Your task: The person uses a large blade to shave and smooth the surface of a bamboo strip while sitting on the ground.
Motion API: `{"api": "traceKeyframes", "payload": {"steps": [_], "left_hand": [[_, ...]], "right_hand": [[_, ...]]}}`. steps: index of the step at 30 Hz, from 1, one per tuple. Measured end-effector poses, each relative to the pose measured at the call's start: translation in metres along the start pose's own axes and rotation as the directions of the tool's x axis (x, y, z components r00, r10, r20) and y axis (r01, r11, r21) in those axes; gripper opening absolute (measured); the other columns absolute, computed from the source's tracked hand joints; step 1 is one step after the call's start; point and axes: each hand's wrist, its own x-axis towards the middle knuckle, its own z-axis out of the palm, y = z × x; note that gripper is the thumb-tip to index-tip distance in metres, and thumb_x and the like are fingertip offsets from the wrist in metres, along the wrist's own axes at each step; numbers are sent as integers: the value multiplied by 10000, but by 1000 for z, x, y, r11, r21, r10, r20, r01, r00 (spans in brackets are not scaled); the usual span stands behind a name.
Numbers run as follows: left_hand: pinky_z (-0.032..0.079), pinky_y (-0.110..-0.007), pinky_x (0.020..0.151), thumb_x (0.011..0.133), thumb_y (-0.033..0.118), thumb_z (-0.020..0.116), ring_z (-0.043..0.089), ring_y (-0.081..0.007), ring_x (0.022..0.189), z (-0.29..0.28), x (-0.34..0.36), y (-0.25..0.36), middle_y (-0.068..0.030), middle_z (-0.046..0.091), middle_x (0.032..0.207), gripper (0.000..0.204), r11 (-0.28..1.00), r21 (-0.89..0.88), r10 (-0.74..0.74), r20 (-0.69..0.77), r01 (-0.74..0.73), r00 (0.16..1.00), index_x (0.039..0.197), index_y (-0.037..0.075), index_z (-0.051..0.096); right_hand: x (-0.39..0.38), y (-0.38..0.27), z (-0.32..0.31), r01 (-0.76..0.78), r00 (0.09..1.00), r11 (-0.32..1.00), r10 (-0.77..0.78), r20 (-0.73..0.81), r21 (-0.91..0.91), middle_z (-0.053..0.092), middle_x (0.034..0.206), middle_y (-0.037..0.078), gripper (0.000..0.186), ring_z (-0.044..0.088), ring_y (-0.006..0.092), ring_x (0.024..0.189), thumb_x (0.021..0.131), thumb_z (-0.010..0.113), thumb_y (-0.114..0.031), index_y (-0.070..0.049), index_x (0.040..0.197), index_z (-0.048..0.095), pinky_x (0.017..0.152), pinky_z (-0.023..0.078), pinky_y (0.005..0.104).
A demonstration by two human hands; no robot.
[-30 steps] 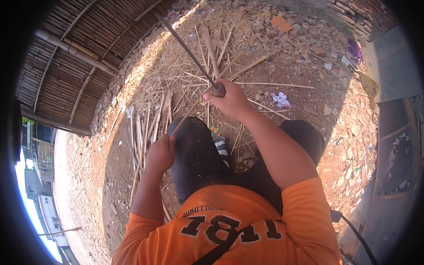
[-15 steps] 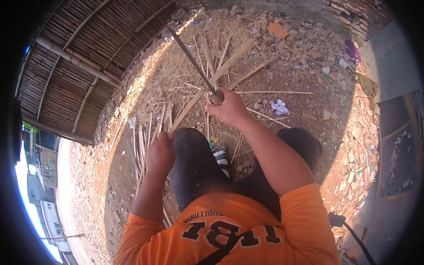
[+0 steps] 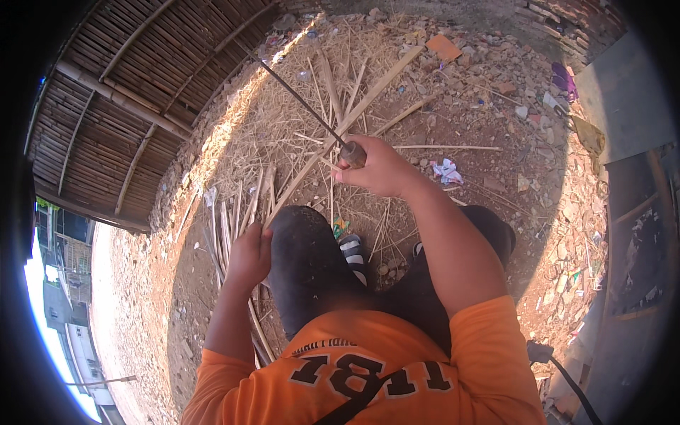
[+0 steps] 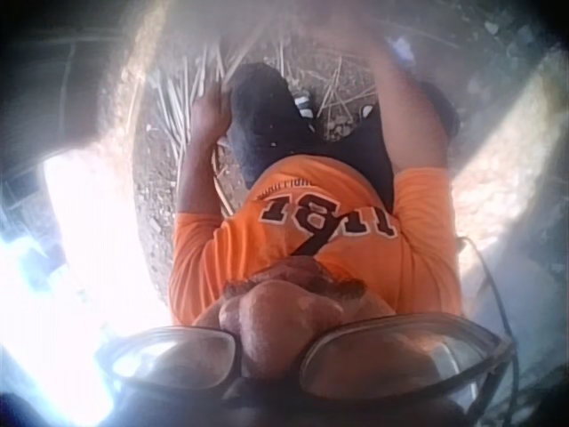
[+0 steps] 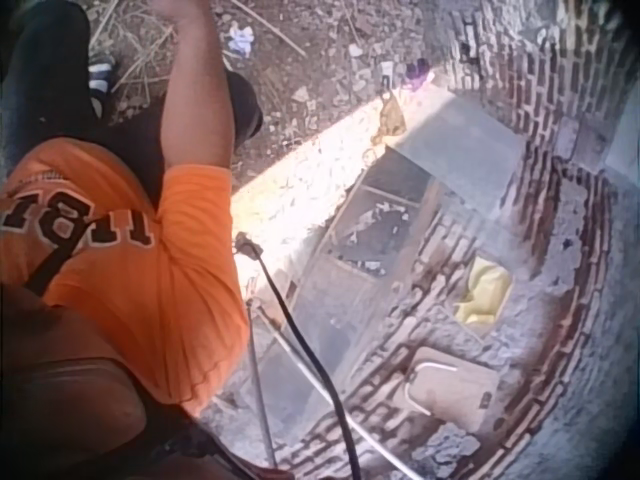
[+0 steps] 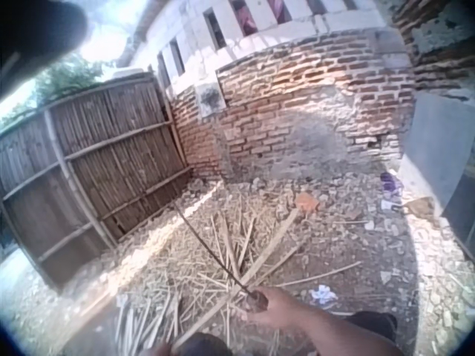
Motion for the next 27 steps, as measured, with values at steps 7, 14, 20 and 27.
{"api": "traceKeyframes", "payload": {"steps": [7,14,20,27], "left_hand": [[437,-512,596,1020,278,508,585,-473,683,-11,-11,-3,-239,589,687,299,988,-147,-28,145,49,989,882,15,529],[398,-330,593,1054,347,478,448,-136,642,-5,-22,-12,-34,476,678,351,833,-481,-93,366,274,926,884,42,515],[356,-242,591,1063,411,439,371,-50,678,7,-20,-11,69,424,731,375,605,-719,67,474,342,878,883,90,511],[272,-237,450,1008,544,472,350,-79,503,13,-12,20,35,384,637,440,303,-843,215,514,443,830,871,126,468]], "right_hand": [[-10,-12,-2,36,994,984,-53,96,172,628,904,28,209,700,215,1049,861,722,2,-67,920,534,821,536,319],[-14,-20,-1,25,986,919,-88,144,393,586,830,20,212,705,222,1046,867,705,10,-91,902,522,491,407,221],[-15,-17,-8,90,977,864,-174,127,495,600,810,6,219,718,164,889,875,702,-9,-108,914,511,518,439,225],[-17,-18,-7,13,967,670,-198,162,742,699,963,173,223,524,65,577,868,672,24,-114,946,515,590,473,259]]}}
